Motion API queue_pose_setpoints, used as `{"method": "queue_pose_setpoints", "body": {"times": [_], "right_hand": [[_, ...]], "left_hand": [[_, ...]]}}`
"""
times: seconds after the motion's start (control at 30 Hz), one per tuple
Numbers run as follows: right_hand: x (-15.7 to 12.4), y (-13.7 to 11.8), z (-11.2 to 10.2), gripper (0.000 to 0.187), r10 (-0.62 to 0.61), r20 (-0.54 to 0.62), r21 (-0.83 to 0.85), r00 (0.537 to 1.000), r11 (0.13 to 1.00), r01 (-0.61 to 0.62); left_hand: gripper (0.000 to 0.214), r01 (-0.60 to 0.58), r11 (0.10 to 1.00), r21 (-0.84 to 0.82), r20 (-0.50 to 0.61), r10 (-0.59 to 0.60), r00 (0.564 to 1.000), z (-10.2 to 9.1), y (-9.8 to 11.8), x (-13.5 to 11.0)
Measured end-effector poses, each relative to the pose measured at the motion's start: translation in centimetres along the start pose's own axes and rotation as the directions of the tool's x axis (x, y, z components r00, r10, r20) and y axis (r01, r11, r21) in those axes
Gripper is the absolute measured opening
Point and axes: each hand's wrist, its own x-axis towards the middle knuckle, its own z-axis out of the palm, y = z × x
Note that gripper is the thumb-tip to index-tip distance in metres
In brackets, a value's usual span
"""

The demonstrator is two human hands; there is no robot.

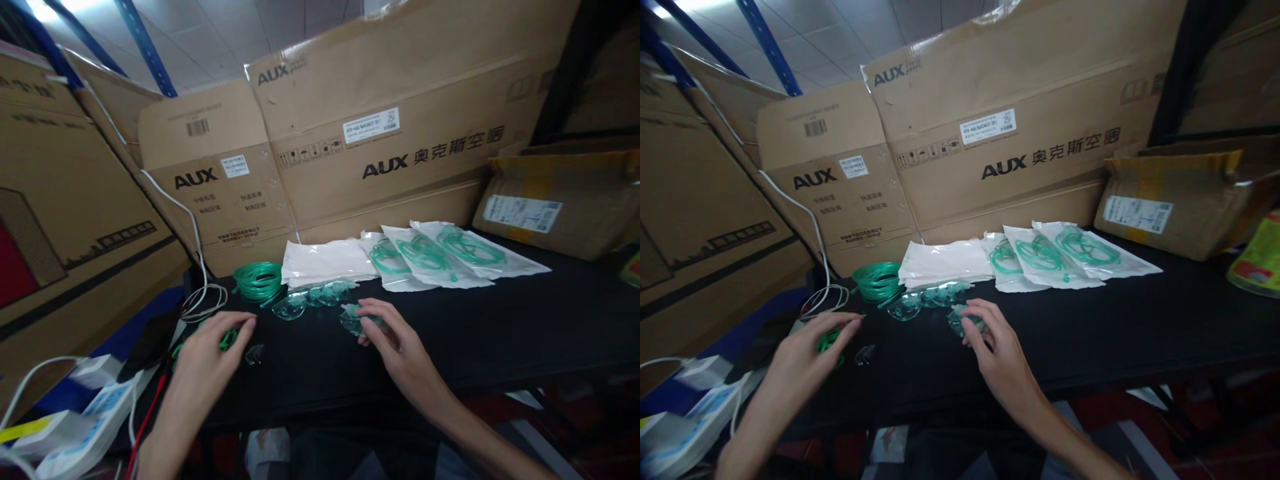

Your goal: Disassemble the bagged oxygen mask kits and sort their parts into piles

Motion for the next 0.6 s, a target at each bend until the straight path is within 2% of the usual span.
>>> {"method": "queue_pose_setpoints", "body": {"times": [0.03, 0.13, 0.2, 0.27, 0.37, 0.5, 0.6], "right_hand": [[0.0, -0.2, 0.0, 0.024, -0.003, 0.004, 0.01, 1.0, 1.0, 0.003], [-0.1, -0.6, 0.0, 0.025, -0.016, -0.007, 0.023, 1.0, 1.0, 0.016], [-0.2, -0.6, 0.1, 0.023, 0.001, -0.012, 0.037, 1.0, 0.999, 0.0], [-0.3, -0.5, 0.1, 0.03, 0.03, 0.002, 0.046, 1.0, 0.998, -0.03], [-0.3, -0.1, 0.1, 0.038, 0.014, 0.012, 0.032, 1.0, 0.999, -0.014], [-0.2, 0.2, 0.0, 0.04, -0.017, -0.002, -0.057, 1.0, 0.998, 0.017], [-0.2, 0.1, 0.0, 0.041, -0.068, 0.016, -0.155, 0.998, 0.985, 0.07]], "left_hand": [[0.044, -0.015, 0.994, -0.107, 0.068, 0.022, 0.997, 0.9, 1.8, -0.1], [0.039, 0.016, 0.946, -0.324, 0.181, 0.046, 0.982, 3.8, 6.6, 0.1], [0.04, 0.057, 0.906, -0.418, 0.228, 0.044, 0.973, 5.4, 8.9, 0.7], [0.041, 0.079, 0.87, -0.486, 0.239, 0.046, 0.97, 6.6, 10.2, 1.2], [0.039, 0.032, 0.834, -0.551, 0.219, 0.108, 0.97, 7.9, 10.8, 1.6], [0.033, -0.101, 0.824, -0.557, 0.21, 0.258, 0.943, 9.1, 9.9, 1.4], [0.033, -0.192, 0.867, -0.46, 0.102, 0.266, 0.959, 10.0, 9.2, 1.3]]}}
